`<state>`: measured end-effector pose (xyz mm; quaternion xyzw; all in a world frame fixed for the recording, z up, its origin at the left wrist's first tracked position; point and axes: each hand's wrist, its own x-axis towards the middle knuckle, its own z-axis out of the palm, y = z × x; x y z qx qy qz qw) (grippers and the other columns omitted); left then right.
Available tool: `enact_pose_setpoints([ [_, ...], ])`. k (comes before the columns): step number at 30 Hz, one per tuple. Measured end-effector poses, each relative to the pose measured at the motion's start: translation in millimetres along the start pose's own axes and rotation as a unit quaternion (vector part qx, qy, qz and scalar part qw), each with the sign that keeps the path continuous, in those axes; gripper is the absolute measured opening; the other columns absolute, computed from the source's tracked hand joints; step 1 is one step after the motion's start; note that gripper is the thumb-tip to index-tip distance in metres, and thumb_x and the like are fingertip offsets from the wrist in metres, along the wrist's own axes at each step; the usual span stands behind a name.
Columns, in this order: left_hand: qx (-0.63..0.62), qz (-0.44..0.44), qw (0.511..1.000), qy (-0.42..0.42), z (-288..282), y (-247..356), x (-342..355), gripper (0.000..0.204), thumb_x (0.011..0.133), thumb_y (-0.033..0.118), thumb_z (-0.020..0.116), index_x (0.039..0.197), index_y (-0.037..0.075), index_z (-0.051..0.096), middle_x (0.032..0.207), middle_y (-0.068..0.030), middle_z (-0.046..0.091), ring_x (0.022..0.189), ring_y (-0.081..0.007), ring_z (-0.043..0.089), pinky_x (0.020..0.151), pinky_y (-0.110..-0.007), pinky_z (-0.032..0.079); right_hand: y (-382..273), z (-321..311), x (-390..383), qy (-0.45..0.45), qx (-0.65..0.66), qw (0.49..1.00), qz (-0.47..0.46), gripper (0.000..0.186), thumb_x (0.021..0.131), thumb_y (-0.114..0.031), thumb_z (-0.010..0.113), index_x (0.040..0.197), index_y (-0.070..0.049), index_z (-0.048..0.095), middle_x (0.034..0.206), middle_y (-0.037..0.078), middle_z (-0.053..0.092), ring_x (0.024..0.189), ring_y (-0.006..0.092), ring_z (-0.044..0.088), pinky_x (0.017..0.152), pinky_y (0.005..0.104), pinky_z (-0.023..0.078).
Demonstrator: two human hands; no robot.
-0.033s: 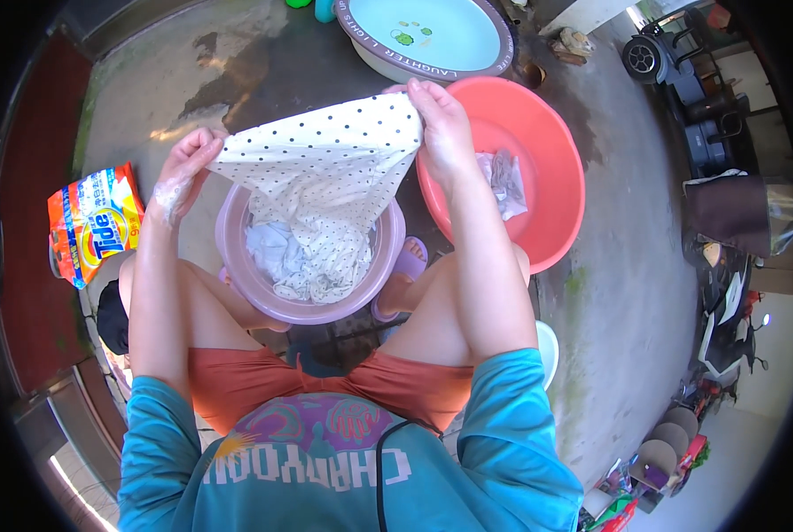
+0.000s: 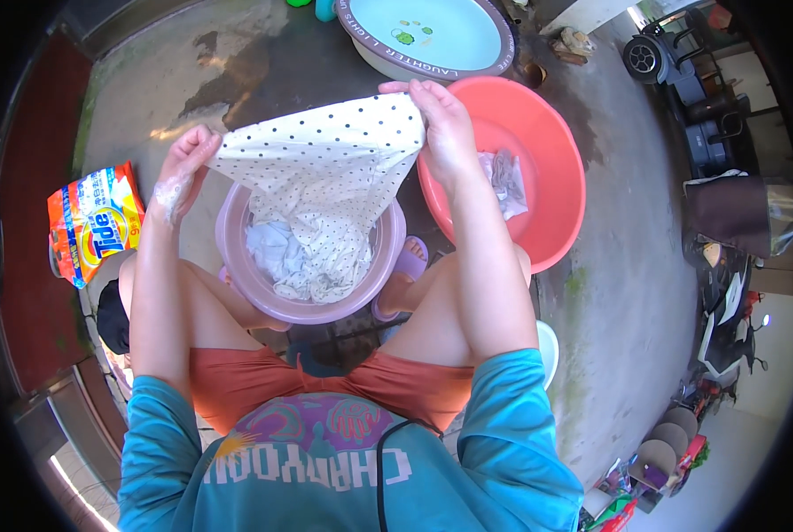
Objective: Hand-washing a white polka-dot garment in a pink plastic basin with water and detergent.
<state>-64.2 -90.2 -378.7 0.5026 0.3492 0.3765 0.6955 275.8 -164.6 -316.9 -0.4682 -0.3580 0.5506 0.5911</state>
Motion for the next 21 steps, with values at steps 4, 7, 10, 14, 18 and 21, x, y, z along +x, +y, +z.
enact_pose_setpoints([
  [4, -0.114, 0.053, 0.991, 0.035, 15, 6, -2, 0.024, 0.09, 0.011, 0.06, 0.069, 0.013, 0.047, 0.092, -0.0012, 0.056, 0.075, -0.0064, 0.051, 0.073, -0.021, 0.039, 9, -11, 2, -0.016, 0.03, 0.999, 0.019, 0.017, 0.092, -0.024, 0.056, 0.094, -0.007, 0.056, 0.079, 0.0, 0.06, 0.072, 0.0074, 0.057, 0.065, 0.023, 0.047],
  [7, -0.172, 0.103, 0.977, 0.069, 26, 12, -8, 0.021, 0.091, 0.014, 0.058, 0.073, 0.012, 0.048, 0.089, -0.0004, 0.057, 0.072, -0.0056, 0.05, 0.067, -0.022, 0.041, 13, -7, -2, -0.058, 0.015, 0.998, 0.03, 0.018, 0.091, -0.027, 0.059, 0.093, -0.009, 0.055, 0.079, -0.002, 0.057, 0.072, 0.0059, 0.056, 0.062, 0.0214, 0.045],
  [10, 0.029, 0.006, 0.999, -0.037, 29, 11, -13, 0.01, 0.094, 0.018, 0.052, 0.098, 0.008, 0.051, 0.096, -0.0053, 0.059, 0.073, -0.0099, 0.056, 0.067, -0.021, 0.044, 14, 3, -6, -0.157, -0.002, 0.986, 0.058, 0.017, 0.09, -0.026, 0.06, 0.095, -0.011, 0.053, 0.08, -0.004, 0.053, 0.07, 0.0037, 0.052, 0.06, 0.0183, 0.041],
  [14, 0.371, 0.029, 0.913, -0.166, 68, 9, -18, 0.025, 0.084, 0.026, 0.065, 0.099, 0.008, 0.059, 0.079, -0.003, 0.06, 0.067, -0.0112, 0.055, 0.061, -0.03, 0.043, 19, 27, -12, -0.197, -0.054, 0.976, 0.077, 0.018, 0.089, -0.023, 0.064, 0.097, -0.011, 0.053, 0.079, -0.006, 0.052, 0.071, 0.002, 0.05, 0.061, 0.0176, 0.039],
  [18, 0.643, -0.068, 0.728, -0.229, 70, 13, -24, 0.017, 0.079, 0.023, 0.068, 0.074, 0.007, 0.065, 0.065, -0.0041, 0.056, 0.07, -0.018, 0.055, 0.063, -0.032, 0.042, 21, 28, -8, -0.215, -0.137, 0.967, -0.002, 0.023, 0.084, -0.023, 0.069, 0.096, -0.01, 0.055, 0.079, -0.006, 0.053, 0.074, 0.0021, 0.051, 0.062, 0.0185, 0.039],
  [21, 0.563, 0.135, 0.797, -0.174, 35, -6, -30, 0.019, 0.076, 0.021, 0.069, 0.068, 0.004, 0.063, 0.065, -0.0057, 0.056, 0.069, -0.0245, 0.054, 0.065, -0.034, 0.042, 24, 7, -6, -0.175, -0.358, 0.917, -0.026, 0.026, 0.077, -0.025, 0.076, 0.09, -0.008, 0.06, 0.077, -0.002, 0.056, 0.076, 0.0068, 0.054, 0.063, 0.0229, 0.042],
])
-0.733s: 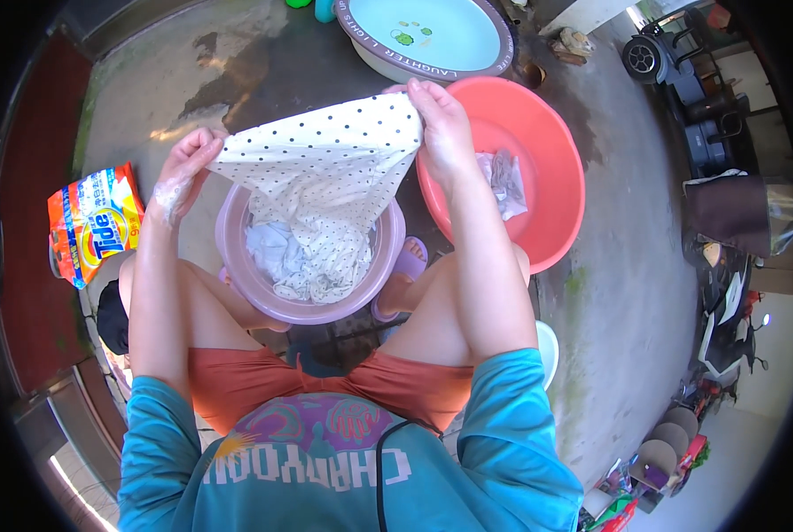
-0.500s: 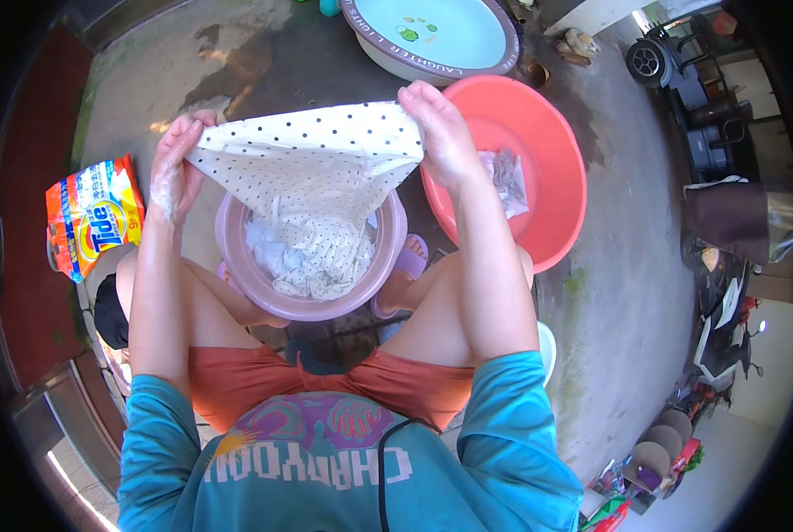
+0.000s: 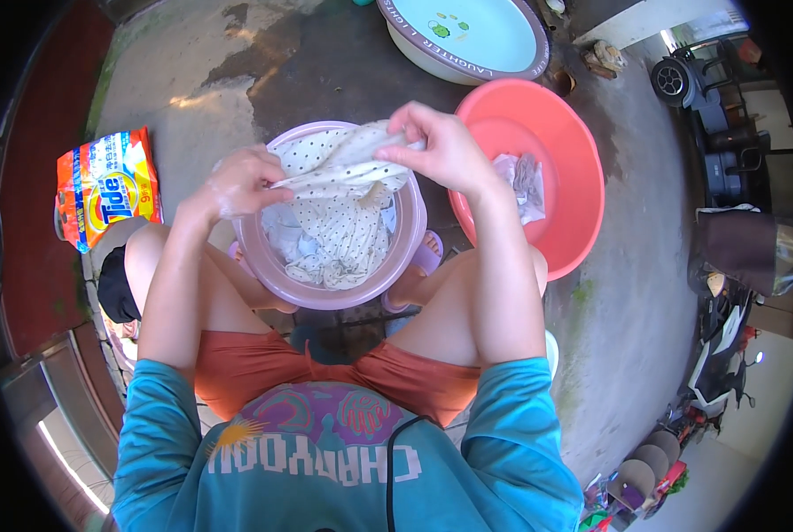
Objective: Hand-washing a white polka-dot garment in a pink plastic basin with water and detergent.
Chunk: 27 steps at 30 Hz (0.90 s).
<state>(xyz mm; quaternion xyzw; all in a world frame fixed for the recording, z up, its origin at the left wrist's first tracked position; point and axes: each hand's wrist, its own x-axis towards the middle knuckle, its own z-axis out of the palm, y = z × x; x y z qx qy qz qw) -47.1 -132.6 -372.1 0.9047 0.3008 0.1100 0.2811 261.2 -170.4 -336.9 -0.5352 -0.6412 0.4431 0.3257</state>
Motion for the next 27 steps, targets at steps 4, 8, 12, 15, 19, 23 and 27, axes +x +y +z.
enact_pose_setpoints([
  [4, -0.158, 0.107, 0.976, 0.103, -8, -1, -8, 0.018, 0.075, 0.014, 0.07, 0.067, 0.001, 0.062, 0.066, -0.0072, 0.057, 0.071, -0.0249, 0.053, 0.069, -0.036, 0.043, 21, -2, -6, -0.116, -0.229, 0.966, 0.036, 0.028, 0.066, -0.032, 0.08, 0.077, -0.008, 0.07, 0.077, 0.006, 0.06, 0.075, 0.0224, 0.055, 0.069, 0.0331, 0.045],
  [8, -0.484, 0.117, 0.859, 0.114, -20, -15, -27, 0.023, 0.074, 0.006, 0.066, 0.056, -0.001, 0.052, 0.064, -0.0065, 0.052, 0.07, -0.0227, 0.05, 0.068, -0.037, 0.04, 54, 4, -16, -0.203, -0.294, 0.934, 0.018, 0.025, 0.066, -0.025, 0.08, 0.073, -0.005, 0.067, 0.095, 0.0, 0.066, 0.103, 0.0212, 0.049, 0.084, 0.0338, 0.042],
  [12, -0.608, 0.16, 0.76, 0.168, -27, -29, -44, 0.031, 0.075, 0.014, 0.064, 0.054, 0.002, 0.045, 0.059, -0.0053, 0.048, 0.066, -0.0216, 0.044, 0.062, -0.035, 0.035, 69, 1, -24, -0.229, -0.105, 0.966, -0.061, 0.022, 0.074, -0.019, 0.074, 0.065, -0.004, 0.06, 0.127, 0.006, 0.058, 0.119, 0.0309, 0.041, 0.103, 0.0447, 0.029],
  [15, -0.449, 0.15, 0.859, 0.196, -43, -45, -57, 0.032, 0.074, 0.017, 0.064, 0.054, 0.003, 0.044, 0.056, -0.0047, 0.044, 0.065, -0.0216, 0.042, 0.061, -0.035, 0.034, 43, -17, -29, -0.126, 0.27, 0.95, -0.098, 0.022, 0.076, -0.015, 0.069, 0.061, -0.005, 0.056, 0.109, 0.011, 0.065, 0.117, 0.0291, 0.043, 0.104, 0.0449, 0.029],
  [19, -0.014, 0.078, 0.98, 0.18, -46, -30, -46, 0.035, 0.07, 0.028, 0.072, 0.056, 0.002, 0.054, 0.059, -0.0061, 0.048, 0.068, -0.0254, 0.045, 0.063, -0.037, 0.036, 31, -27, -30, -0.118, 0.277, 0.929, -0.214, 0.023, 0.075, -0.02, 0.071, 0.06, -0.008, 0.057, 0.066, 0.002, 0.053, 0.08, 0.0198, 0.047, 0.096, 0.0398, 0.032],
  [23, 0.199, 0.04, 0.957, 0.209, -43, -22, -42, 0.037, 0.062, 0.04, 0.076, 0.057, 0.006, 0.06, 0.061, -0.0047, 0.051, 0.072, -0.0266, 0.05, 0.064, -0.038, 0.038, 21, -24, -35, -0.016, -0.412, 0.898, -0.154, 0.027, 0.069, -0.037, 0.073, 0.068, -0.013, 0.063, 0.061, -0.005, 0.053, 0.072, 0.0173, 0.046, 0.077, 0.0359, 0.032],
  [27, 0.216, 0.043, 0.962, 0.164, -28, -16, -29, 0.037, 0.063, 0.041, 0.074, 0.055, 0.008, 0.058, 0.057, -0.0031, 0.048, 0.068, -0.0258, 0.05, 0.063, -0.038, 0.038, 28, -15, -30, 0.107, -0.449, 0.877, -0.135, 0.028, 0.072, -0.038, 0.071, 0.087, -0.015, 0.066, 0.066, -0.004, 0.062, 0.075, 0.0169, 0.049, 0.079, 0.0384, 0.032],
])
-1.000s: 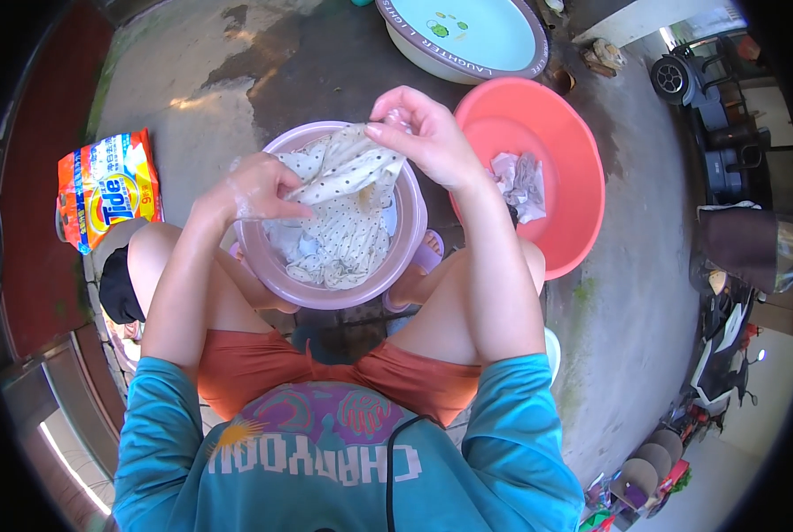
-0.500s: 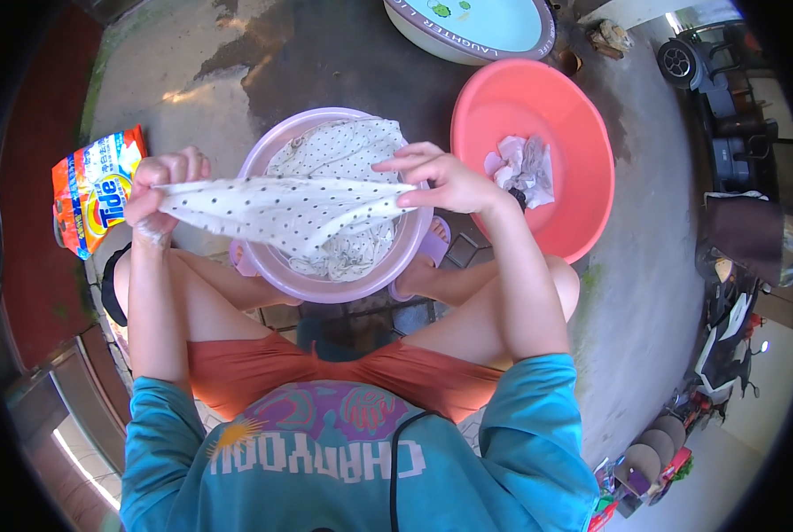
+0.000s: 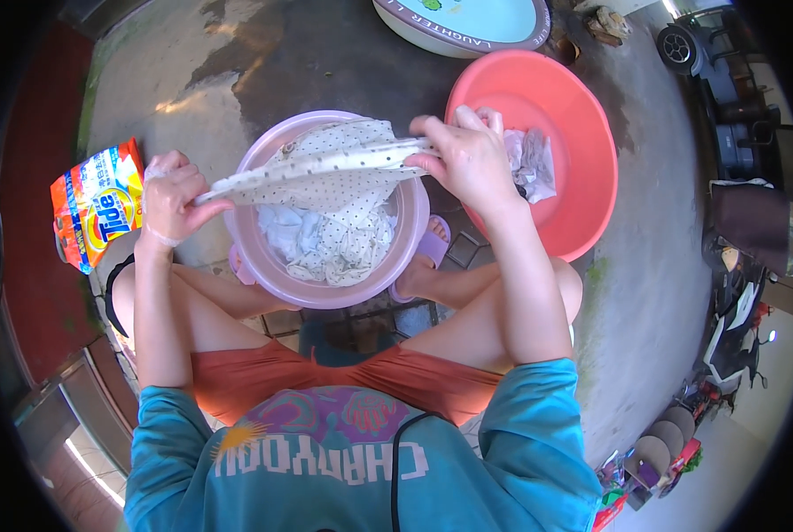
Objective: Hand-washing a white polka-dot garment in a pink plastic basin with water and detergent.
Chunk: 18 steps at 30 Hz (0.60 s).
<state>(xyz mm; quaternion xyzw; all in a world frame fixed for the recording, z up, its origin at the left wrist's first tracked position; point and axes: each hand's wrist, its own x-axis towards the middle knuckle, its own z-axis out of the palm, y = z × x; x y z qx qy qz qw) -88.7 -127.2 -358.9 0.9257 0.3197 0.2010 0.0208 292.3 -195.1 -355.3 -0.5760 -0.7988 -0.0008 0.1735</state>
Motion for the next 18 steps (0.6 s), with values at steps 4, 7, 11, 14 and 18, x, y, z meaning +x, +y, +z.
enact_pose_setpoints([
  [4, -0.038, -0.01, 0.999, -0.008, 11, 4, 6, 0.033, 0.065, 0.028, 0.077, 0.055, 0.006, 0.055, 0.062, -0.0061, 0.051, 0.067, -0.0274, 0.05, 0.064, -0.038, 0.04, 7, -1, -6, 0.016, -0.031, 0.999, 0.026, 0.028, 0.071, -0.04, 0.071, 0.085, -0.015, 0.069, 0.064, -0.004, 0.062, 0.076, 0.0174, 0.05, 0.079, 0.0392, 0.033],
  [7, -0.13, -0.084, 0.988, 0.023, 21, 3, 4, 0.032, 0.068, 0.015, 0.077, 0.054, 0.004, 0.049, 0.071, -0.007, 0.055, 0.068, -0.0251, 0.052, 0.066, -0.036, 0.042, 10, -4, -6, -0.033, 0.006, 0.996, 0.086, 0.024, 0.071, -0.032, 0.076, 0.076, -0.01, 0.069, 0.073, 0.0, 0.059, 0.077, 0.0184, 0.048, 0.076, 0.0342, 0.034],
  [11, -0.391, -0.294, 0.869, -0.072, 34, -7, -9, 0.031, 0.073, 0.003, 0.073, 0.061, 0.005, 0.045, 0.085, -0.0033, 0.059, 0.079, -0.0136, 0.056, 0.069, -0.027, 0.043, 17, 1, -9, 0.0, 0.224, 0.966, 0.127, 0.018, 0.075, -0.02, 0.076, 0.073, -0.006, 0.064, 0.081, 0.003, 0.059, 0.084, 0.0158, 0.049, 0.072, 0.0295, 0.04],
  [14, -0.549, -0.344, 0.761, 0.02, 40, -7, -9, 0.023, 0.076, 0.004, 0.073, 0.072, 0.006, 0.05, 0.091, -0.002, 0.061, 0.085, -0.0084, 0.055, 0.07, -0.022, 0.044, 24, 5, -9, 0.023, 0.381, 0.916, 0.124, 0.016, 0.076, -0.009, 0.074, 0.073, -0.004, 0.059, 0.091, 0.005, 0.058, 0.085, 0.0129, 0.05, 0.069, 0.0233, 0.043],
  [18, -0.681, -0.366, 0.634, -0.014, 24, 9, 2, 0.022, 0.077, 0.004, 0.073, 0.092, 0.004, 0.057, 0.097, -0.0025, 0.062, 0.083, -0.0086, 0.056, 0.071, -0.019, 0.043, 19, 4, -6, -0.027, 0.532, 0.83, 0.164, 0.012, 0.082, -0.003, 0.066, 0.081, -0.004, 0.054, 0.093, 0.005, 0.059, 0.086, 0.0098, 0.053, 0.074, 0.0256, 0.044],
])
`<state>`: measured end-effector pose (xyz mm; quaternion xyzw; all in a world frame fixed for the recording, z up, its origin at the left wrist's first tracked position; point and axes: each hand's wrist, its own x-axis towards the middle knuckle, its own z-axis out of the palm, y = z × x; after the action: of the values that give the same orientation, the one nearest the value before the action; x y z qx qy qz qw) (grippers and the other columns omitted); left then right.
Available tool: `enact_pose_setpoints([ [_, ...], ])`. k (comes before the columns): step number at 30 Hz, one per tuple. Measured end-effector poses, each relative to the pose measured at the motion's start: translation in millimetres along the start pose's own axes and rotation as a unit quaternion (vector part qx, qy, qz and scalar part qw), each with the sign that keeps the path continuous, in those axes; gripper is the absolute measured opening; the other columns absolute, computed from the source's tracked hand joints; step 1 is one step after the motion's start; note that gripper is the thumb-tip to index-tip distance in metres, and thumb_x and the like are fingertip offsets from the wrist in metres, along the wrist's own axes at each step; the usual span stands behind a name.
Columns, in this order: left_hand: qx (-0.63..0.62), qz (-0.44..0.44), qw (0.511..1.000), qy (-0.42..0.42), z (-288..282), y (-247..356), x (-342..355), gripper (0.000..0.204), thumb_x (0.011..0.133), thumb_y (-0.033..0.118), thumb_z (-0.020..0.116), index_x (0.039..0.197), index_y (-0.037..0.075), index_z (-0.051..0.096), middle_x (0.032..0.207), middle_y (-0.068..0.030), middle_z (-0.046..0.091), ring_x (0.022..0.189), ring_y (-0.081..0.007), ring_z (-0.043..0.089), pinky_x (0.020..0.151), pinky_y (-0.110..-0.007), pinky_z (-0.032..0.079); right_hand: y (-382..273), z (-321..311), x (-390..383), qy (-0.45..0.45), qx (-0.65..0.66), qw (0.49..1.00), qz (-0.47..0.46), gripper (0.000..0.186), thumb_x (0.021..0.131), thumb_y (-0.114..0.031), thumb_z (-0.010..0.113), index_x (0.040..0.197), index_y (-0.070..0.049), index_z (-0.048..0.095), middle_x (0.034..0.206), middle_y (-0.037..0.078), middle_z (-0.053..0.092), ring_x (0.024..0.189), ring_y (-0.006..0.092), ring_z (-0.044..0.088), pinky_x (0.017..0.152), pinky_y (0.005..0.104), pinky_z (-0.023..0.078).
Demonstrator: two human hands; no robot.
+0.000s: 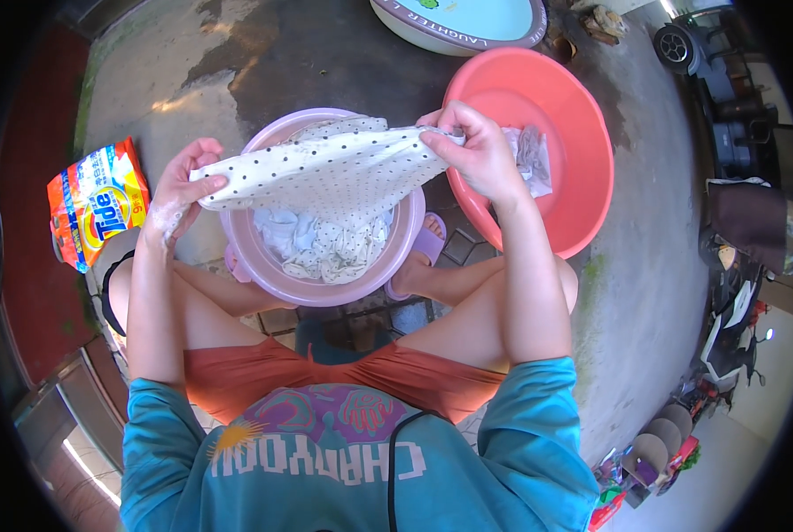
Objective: Hand-washing a white polka-dot garment in a pink plastic basin with water and detergent.
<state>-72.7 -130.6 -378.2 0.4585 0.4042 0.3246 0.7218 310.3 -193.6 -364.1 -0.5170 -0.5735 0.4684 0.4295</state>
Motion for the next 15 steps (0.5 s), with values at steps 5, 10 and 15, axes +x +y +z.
enact_pose_setpoints([
  [5, 0.266, -0.227, 0.931, -0.103, 0, 7, 1, 0.024, 0.083, 0.014, 0.07, 0.101, 0.0, 0.066, 0.101, -0.004, 0.062, 0.084, -0.0083, 0.056, 0.072, -0.02, 0.044, 1, 3, 1, -0.01, 0.122, 0.992, 0.022, 0.01, 0.085, -0.004, 0.062, 0.086, -0.005, 0.051, 0.095, 0.007, 0.061, 0.087, 0.0091, 0.054, 0.077, 0.0255, 0.045],
  [10, 0.179, 0.147, 0.973, -0.013, 4, -17, 14, 0.024, 0.094, 0.021, 0.056, 0.1, 0.0, 0.064, 0.102, -0.0089, 0.059, 0.093, -0.0135, 0.057, 0.087, -0.026, 0.043, -8, 35, 10, -0.077, 0.033, 0.987, 0.139, 0.026, 0.084, -0.022, 0.069, 0.098, -0.001, 0.062, 0.097, 0.005, 0.061, 0.089, 0.0087, 0.055, 0.078, 0.0233, 0.044],
  [15, -0.271, 0.069, 0.96, 0.035, 33, -18, 27, 0.03, 0.098, 0.027, 0.047, 0.112, 0.001, 0.051, 0.108, -0.01, 0.061, 0.099, -0.021, 0.06, 0.091, -0.037, 0.047, -12, 66, 23, -0.153, -0.014, 0.969, 0.195, 0.029, 0.086, -0.026, 0.067, 0.097, 0.0, 0.068, 0.105, 0.004, 0.06, 0.095, 0.0096, 0.054, 0.084, 0.0243, 0.042],
])
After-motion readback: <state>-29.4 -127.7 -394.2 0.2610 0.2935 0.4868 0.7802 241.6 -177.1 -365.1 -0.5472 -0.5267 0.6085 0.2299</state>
